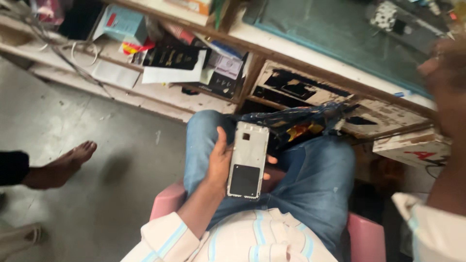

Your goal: The person handles a small electronic component and applies adhesive from a tube along the edges of a smartphone chassis. They manipulate the component and the chassis while seated at a cluttered workbench.

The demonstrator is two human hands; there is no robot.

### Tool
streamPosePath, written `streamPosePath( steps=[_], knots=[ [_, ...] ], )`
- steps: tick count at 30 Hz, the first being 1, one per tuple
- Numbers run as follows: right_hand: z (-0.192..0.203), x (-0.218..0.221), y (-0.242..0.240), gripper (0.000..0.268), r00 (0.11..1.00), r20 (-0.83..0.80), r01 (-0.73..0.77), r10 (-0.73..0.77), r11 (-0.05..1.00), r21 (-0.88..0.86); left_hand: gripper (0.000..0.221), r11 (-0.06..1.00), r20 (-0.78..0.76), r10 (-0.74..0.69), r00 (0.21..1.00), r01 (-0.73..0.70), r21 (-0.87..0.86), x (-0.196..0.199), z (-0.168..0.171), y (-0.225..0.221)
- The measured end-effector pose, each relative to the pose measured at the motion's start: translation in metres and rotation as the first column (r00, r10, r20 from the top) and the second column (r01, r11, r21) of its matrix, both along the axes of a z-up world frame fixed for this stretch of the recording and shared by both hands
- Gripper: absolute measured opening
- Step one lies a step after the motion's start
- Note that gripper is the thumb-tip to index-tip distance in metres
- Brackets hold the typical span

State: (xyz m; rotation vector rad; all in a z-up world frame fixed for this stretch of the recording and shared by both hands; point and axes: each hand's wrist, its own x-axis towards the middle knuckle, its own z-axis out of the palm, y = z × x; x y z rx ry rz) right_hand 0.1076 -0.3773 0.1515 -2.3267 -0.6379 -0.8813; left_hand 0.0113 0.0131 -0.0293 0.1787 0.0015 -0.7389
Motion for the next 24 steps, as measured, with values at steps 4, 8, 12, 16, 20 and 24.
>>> streamPosePath(
  steps=[4,8,12,16,20,24],
  knots=[
    [0.002,-0.046,0.104,0.064,0.901,-0.3,-0.399,0.313,0.87,-0.289,0.122,0.997,0.037,-0.025,0.999,0.022,0.069,-0.003,0.0,-0.002],
    [-0.014,-0.066,0.178,0.104,0.831,-0.512,-0.521,0.217,0.626,-0.58,0.135,0.972,-0.023,-0.106,0.994,0.109,0.208,-0.001,0.006,-0.005],
    [-0.021,-0.066,0.203,0.121,0.776,-0.605,-0.594,0.178,0.526,-0.608,0.141,0.921,-0.05,-0.166,0.985,0.173,0.35,-0.001,0.011,-0.003],
    [-0.026,-0.066,0.208,0.12,0.72,-0.678,-0.655,0.148,0.467,-0.594,0.148,0.915,0.019,-0.269,0.963,0.249,0.319,0.0,0.015,-0.004],
    [-0.036,-0.071,0.207,0.115,0.741,-0.666,-0.632,0.084,0.421,-0.65,0.144,0.889,0.039,-0.284,0.958,0.248,0.385,-0.002,0.01,-0.005],
    [-0.047,-0.074,0.202,0.119,0.789,-0.607,-0.56,0.09,0.512,-0.652,0.148,0.9,-0.01,-0.282,0.959,0.268,0.344,0.001,0.009,-0.004]
  ],
)
